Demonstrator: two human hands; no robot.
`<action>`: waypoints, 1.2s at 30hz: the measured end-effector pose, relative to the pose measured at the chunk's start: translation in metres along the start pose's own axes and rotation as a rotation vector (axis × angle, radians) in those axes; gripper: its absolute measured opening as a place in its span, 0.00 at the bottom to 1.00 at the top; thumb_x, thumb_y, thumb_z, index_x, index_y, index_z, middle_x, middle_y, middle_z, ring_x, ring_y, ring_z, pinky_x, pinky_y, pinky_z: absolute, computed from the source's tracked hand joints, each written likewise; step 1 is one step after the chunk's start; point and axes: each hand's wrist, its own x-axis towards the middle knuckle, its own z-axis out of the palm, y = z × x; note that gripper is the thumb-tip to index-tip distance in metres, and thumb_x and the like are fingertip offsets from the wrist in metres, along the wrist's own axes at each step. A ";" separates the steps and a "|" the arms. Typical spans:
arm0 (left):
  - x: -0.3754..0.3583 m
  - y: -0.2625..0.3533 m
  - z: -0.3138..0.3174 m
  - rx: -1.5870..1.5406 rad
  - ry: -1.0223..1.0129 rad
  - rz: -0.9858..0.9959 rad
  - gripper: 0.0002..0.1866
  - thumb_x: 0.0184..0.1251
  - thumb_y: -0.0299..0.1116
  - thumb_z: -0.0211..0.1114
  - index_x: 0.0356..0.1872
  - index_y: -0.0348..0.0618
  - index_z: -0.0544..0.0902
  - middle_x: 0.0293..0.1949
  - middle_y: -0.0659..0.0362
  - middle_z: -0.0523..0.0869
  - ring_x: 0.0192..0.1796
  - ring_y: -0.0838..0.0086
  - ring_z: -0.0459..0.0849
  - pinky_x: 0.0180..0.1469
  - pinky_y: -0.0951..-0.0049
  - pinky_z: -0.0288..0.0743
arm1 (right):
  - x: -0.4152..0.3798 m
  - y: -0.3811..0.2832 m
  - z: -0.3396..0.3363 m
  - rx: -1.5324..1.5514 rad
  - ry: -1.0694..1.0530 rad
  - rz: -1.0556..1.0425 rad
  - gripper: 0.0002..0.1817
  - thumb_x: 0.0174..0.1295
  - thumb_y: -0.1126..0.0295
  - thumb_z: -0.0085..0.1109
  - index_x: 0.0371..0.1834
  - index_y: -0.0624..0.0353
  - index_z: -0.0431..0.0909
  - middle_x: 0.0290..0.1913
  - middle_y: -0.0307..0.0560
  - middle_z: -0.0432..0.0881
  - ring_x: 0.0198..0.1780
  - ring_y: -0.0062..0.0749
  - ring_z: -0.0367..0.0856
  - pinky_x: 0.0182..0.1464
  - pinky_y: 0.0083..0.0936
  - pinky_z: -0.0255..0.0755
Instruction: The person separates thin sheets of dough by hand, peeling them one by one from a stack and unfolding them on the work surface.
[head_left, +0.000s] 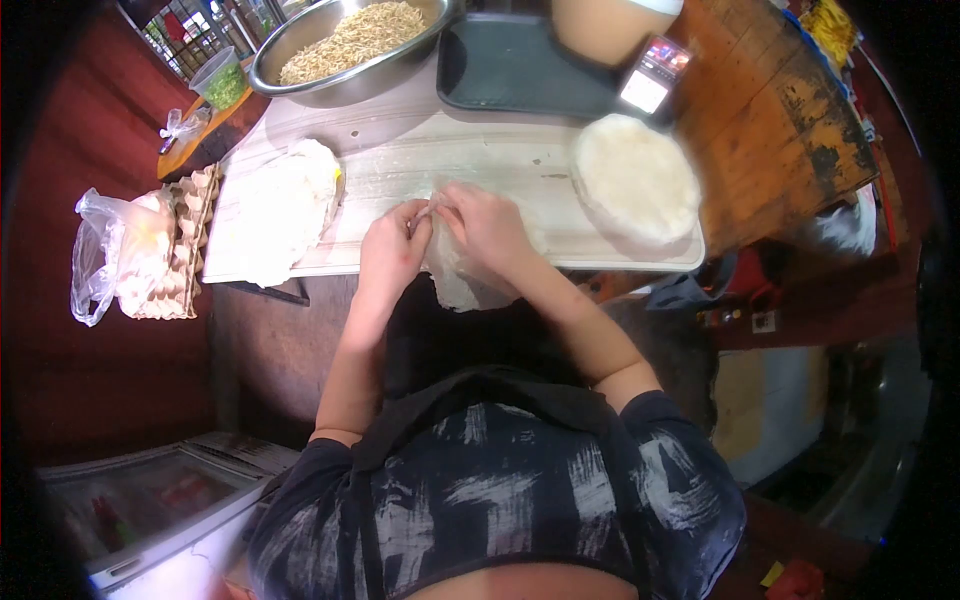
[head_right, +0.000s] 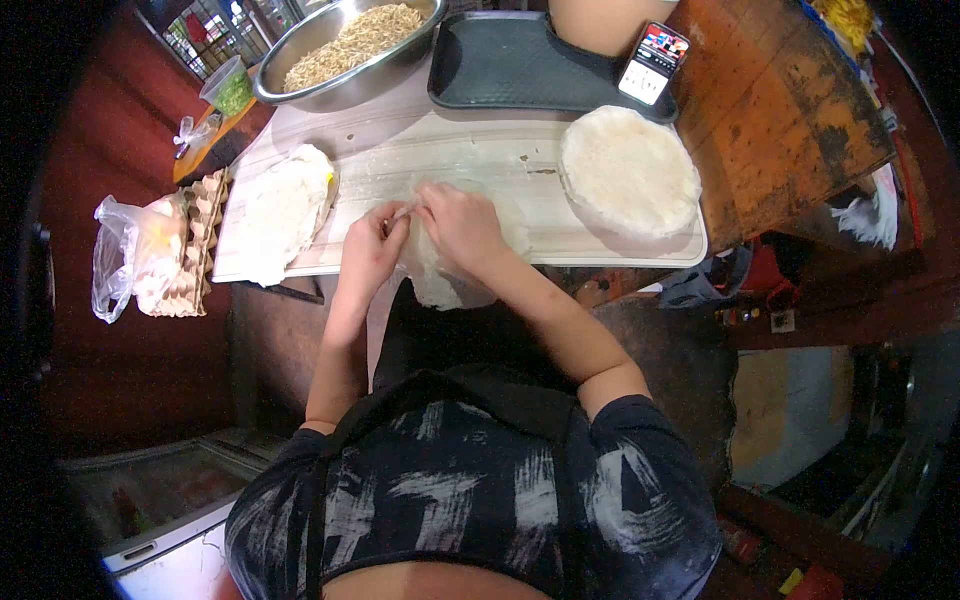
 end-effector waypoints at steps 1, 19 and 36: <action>0.001 0.001 0.003 -0.031 0.083 0.102 0.10 0.64 0.34 0.61 0.39 0.39 0.84 0.21 0.48 0.81 0.25 0.56 0.80 0.32 0.61 0.73 | 0.000 0.000 0.001 0.003 0.000 -0.002 0.09 0.61 0.64 0.56 0.39 0.56 0.74 0.30 0.51 0.81 0.31 0.52 0.82 0.33 0.43 0.75; 0.013 -0.031 0.014 -0.558 0.274 -0.083 0.15 0.74 0.36 0.57 0.27 0.37 0.78 0.18 0.70 0.67 0.24 0.87 0.60 0.25 0.79 0.56 | 0.014 0.021 -0.018 0.617 0.066 0.427 0.11 0.67 0.65 0.57 0.34 0.63 0.79 0.25 0.33 0.76 0.30 0.14 0.69 0.33 0.17 0.65; 0.017 -0.023 -0.005 -0.656 0.303 0.024 0.14 0.76 0.36 0.55 0.29 0.40 0.76 0.23 0.72 0.68 0.27 0.88 0.61 0.28 0.82 0.55 | 0.011 0.039 -0.039 0.614 0.136 0.408 0.11 0.66 0.65 0.59 0.36 0.63 0.80 0.29 0.35 0.80 0.32 0.14 0.73 0.36 0.18 0.67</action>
